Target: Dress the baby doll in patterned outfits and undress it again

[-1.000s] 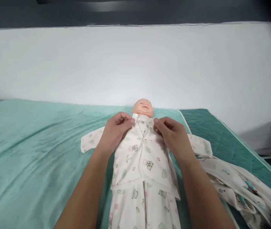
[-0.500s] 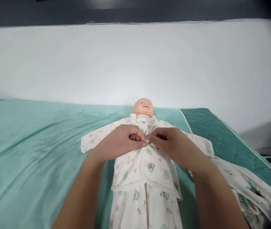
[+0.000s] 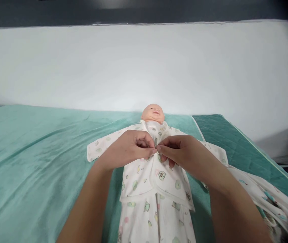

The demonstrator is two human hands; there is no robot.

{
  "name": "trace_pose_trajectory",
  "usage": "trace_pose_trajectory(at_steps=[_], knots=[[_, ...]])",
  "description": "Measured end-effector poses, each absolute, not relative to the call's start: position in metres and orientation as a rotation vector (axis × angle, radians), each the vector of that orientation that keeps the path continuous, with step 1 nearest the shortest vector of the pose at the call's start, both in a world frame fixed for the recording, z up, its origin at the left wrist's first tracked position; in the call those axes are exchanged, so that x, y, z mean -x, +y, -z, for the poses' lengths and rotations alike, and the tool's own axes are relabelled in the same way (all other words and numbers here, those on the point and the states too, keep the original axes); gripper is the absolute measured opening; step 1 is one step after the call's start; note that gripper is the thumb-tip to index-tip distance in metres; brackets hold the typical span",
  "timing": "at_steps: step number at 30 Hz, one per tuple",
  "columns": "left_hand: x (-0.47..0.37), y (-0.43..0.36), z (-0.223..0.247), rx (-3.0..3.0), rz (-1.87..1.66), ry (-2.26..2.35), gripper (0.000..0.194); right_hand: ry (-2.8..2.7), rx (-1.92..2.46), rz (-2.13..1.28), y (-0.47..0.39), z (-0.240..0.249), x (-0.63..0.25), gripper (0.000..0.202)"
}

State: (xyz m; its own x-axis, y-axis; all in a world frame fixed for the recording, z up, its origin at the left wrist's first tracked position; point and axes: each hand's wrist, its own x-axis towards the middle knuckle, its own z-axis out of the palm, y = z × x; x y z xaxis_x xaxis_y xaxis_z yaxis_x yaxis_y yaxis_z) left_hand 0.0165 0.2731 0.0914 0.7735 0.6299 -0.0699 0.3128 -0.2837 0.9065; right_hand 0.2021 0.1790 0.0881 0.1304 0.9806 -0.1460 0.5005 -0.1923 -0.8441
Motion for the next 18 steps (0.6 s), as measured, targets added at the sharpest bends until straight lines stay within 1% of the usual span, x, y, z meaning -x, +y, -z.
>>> trace_pose_trajectory(at_steps=[8,14,18], knots=[[-0.0165,0.2752,-0.0918,-1.795,-0.425,0.662,0.014,-1.429,1.641,-1.096,0.1786,-0.0867,-0.2051,0.021],[-0.0143,0.2753,-0.0972,-1.873,-0.307,0.709,0.016,-1.447,1.577,-1.123,0.1766,-0.0879,-0.2061,0.011],[-0.0152,0.2741,-0.0989,-1.906,-0.237,0.720,0.017,-1.450,1.588,-1.112,0.1775,-0.0848,-0.2041,0.012]])
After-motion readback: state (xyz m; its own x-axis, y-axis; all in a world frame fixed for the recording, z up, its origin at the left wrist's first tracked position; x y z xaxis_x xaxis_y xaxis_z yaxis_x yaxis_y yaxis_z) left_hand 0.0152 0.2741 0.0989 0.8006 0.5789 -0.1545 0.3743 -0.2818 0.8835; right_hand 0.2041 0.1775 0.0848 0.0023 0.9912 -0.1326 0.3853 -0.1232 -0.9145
